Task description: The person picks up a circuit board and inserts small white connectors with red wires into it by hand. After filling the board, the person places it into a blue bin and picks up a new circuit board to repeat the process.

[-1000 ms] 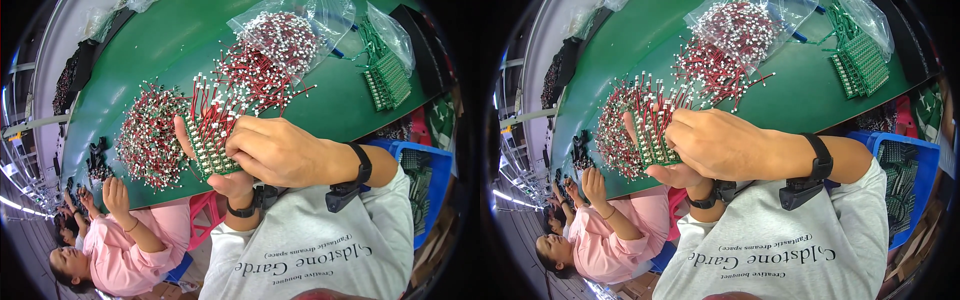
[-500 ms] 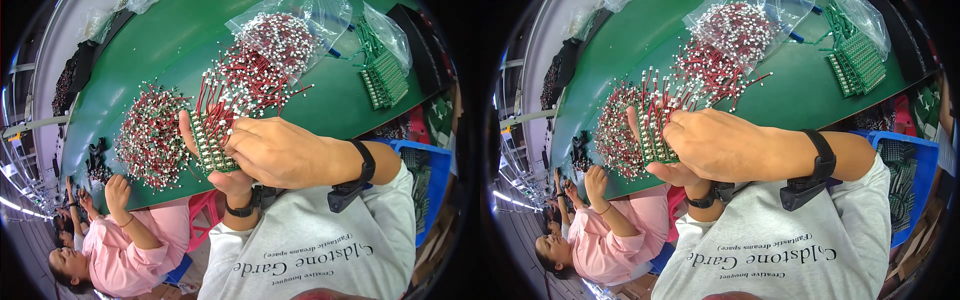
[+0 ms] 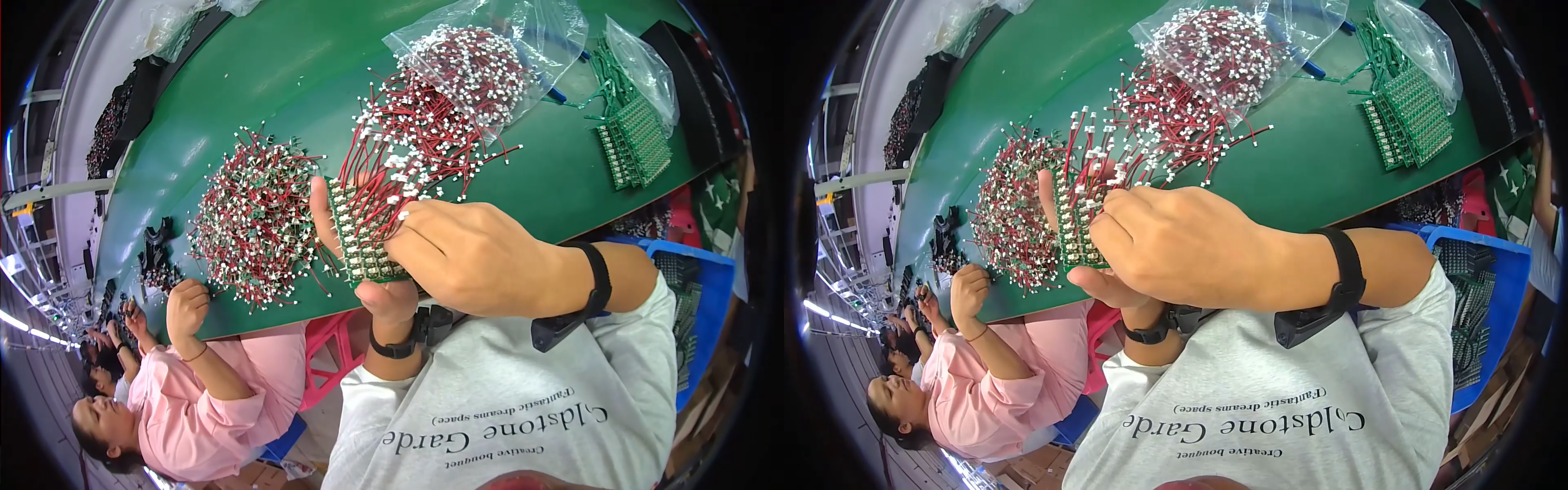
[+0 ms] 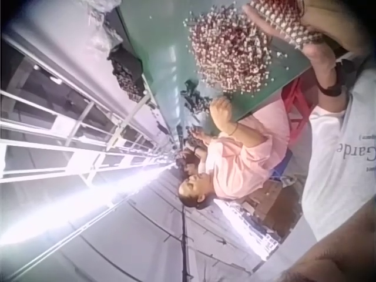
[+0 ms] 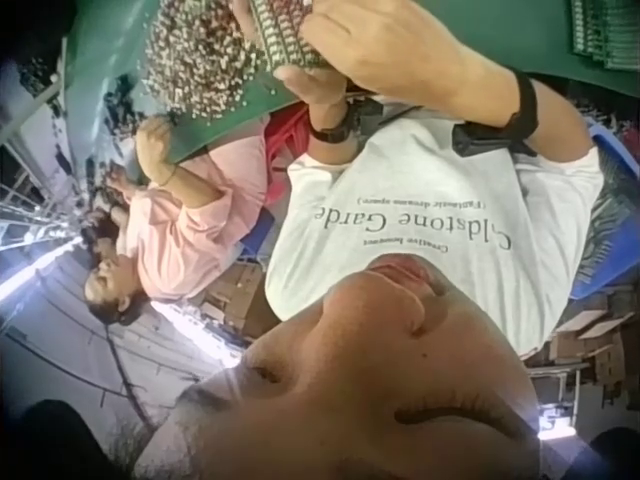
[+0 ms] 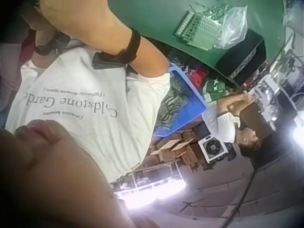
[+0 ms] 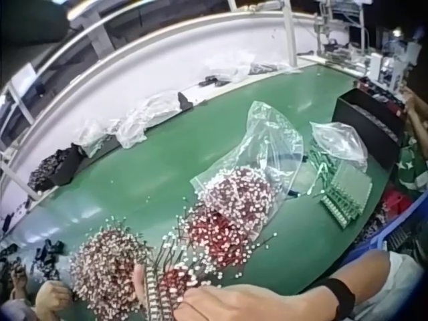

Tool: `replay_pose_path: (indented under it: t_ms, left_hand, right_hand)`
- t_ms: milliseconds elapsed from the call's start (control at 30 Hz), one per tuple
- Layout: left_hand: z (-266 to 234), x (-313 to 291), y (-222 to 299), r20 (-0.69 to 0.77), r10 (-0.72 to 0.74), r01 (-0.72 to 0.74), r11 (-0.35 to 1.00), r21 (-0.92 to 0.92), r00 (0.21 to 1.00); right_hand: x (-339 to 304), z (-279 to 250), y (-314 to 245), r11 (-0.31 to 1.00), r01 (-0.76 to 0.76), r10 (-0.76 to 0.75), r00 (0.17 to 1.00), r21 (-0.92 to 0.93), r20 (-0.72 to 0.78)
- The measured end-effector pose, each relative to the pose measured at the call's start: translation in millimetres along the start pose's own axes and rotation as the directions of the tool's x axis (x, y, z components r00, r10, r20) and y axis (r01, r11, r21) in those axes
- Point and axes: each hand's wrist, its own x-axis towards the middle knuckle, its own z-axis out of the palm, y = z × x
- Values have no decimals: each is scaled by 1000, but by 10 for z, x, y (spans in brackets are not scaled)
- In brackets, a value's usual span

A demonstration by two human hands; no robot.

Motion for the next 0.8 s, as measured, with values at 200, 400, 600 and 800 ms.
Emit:
replay_pose_path:
  t_ms: [200, 400, 600, 800]
  left_hand:
    - [-33, -51, -49, 37, -14, 16, 998, -60, 999]
    - [-45, -11, 5, -60, 1, -3, 999, -41, 998]
    - [-301, 163, 29, -136, 119, -118, 993, 10, 984]
    - [-262, 165, 48, -120, 118, -112, 992, 56, 986]
  right_hand:
    - [22, 48, 24, 1000, 4, -4, 1000, 16, -25]
    - [-1, -25, 140, 985, 157, -143, 975, 77, -169]
    - [-372, -495, 724, 981, -94, 66, 984, -171, -166]
    - [-517, -478, 854, 921, -292, 265, 954, -257, -138]
